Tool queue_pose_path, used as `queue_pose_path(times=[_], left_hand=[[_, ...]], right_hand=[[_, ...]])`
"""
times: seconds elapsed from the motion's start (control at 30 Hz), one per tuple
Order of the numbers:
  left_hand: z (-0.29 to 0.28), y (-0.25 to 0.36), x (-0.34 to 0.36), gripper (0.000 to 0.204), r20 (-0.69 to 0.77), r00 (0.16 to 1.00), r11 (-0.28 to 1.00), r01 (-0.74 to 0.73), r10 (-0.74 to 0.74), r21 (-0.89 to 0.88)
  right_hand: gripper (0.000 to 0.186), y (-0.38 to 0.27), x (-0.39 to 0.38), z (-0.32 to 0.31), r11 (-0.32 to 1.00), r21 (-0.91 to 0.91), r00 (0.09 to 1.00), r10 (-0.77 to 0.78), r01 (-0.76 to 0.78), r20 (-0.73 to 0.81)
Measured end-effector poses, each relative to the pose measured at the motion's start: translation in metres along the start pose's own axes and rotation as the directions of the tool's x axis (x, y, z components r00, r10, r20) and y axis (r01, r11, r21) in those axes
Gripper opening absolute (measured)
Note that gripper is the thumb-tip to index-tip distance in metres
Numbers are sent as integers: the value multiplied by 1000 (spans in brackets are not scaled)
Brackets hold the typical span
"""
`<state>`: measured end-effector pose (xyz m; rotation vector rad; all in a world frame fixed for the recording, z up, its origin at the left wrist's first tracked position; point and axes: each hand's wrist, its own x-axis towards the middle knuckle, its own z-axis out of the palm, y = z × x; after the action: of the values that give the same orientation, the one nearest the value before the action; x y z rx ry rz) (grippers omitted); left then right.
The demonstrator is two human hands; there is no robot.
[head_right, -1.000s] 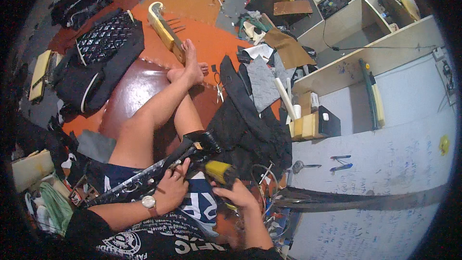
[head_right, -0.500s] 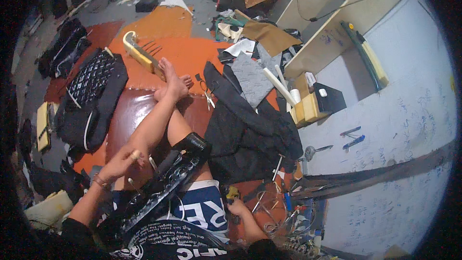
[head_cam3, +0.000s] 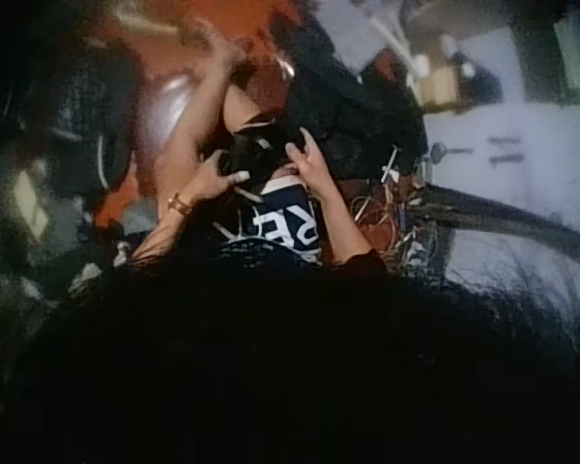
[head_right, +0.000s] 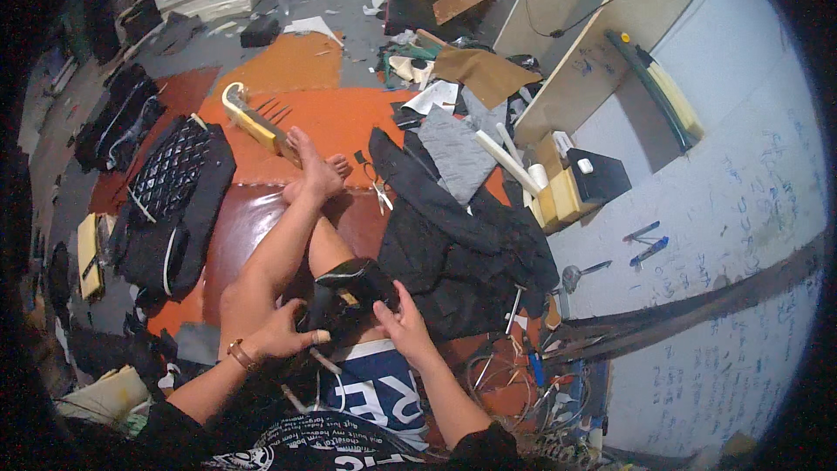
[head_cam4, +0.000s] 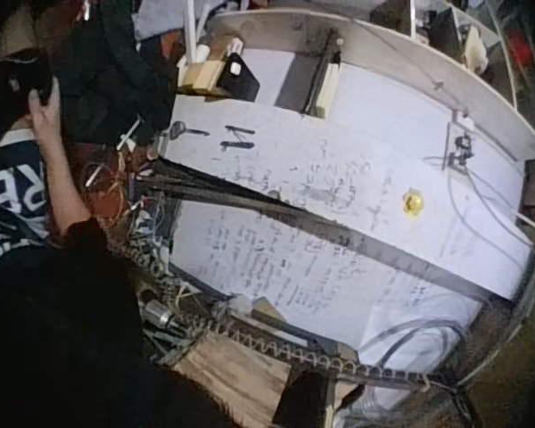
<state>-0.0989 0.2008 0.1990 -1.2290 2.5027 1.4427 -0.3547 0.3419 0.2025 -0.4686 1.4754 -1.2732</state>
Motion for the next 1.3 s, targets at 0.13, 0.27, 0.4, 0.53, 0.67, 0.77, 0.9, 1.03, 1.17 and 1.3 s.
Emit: queue_pose_path(times=[0.13,0.27,0.4,0.53,0.67,0.77,0.9,1.03,1.17,1.3], left_hand=[[-11,77,-24,90,-236,969,934,150,-74,324],[29,80,-26,90,-268,961,836,206,-74,509],[49,94,-16,81,-301,954,807,183,-7,561],[49,92,5,69,-318,943,811,110,98,575],[49,77,28,62,-350,913,852,4,211,523],[44,84,31,53,-320,925,878,-26,203,479],[24,101,50,39,-197,974,876,-5,114,483],[21,84,76,32,-122,945,792,-179,304,583],[16,77,69,24,-43,951,815,-239,307,528],[8,74,29,17,-4,910,781,-354,414,514]], right_hand=[[88,-6,7,9,999,-42,1000,3,-4,-22],[91,-3,0,16,685,-729,985,-118,-12,-127],[89,-6,-11,10,488,-833,848,-528,262,-42],[85,-33,-9,18,293,-885,815,-561,361,146],[78,-48,10,24,172,-892,805,-524,419,277],[74,-39,19,16,195,-888,820,-502,417,275],[75,-34,26,11,368,-831,849,-482,418,214],[83,-42,57,-6,485,-755,884,-384,440,268],[94,-49,72,-19,512,-706,868,-209,489,450],[98,-56,49,-13,441,-718,835,-163,539,526]])
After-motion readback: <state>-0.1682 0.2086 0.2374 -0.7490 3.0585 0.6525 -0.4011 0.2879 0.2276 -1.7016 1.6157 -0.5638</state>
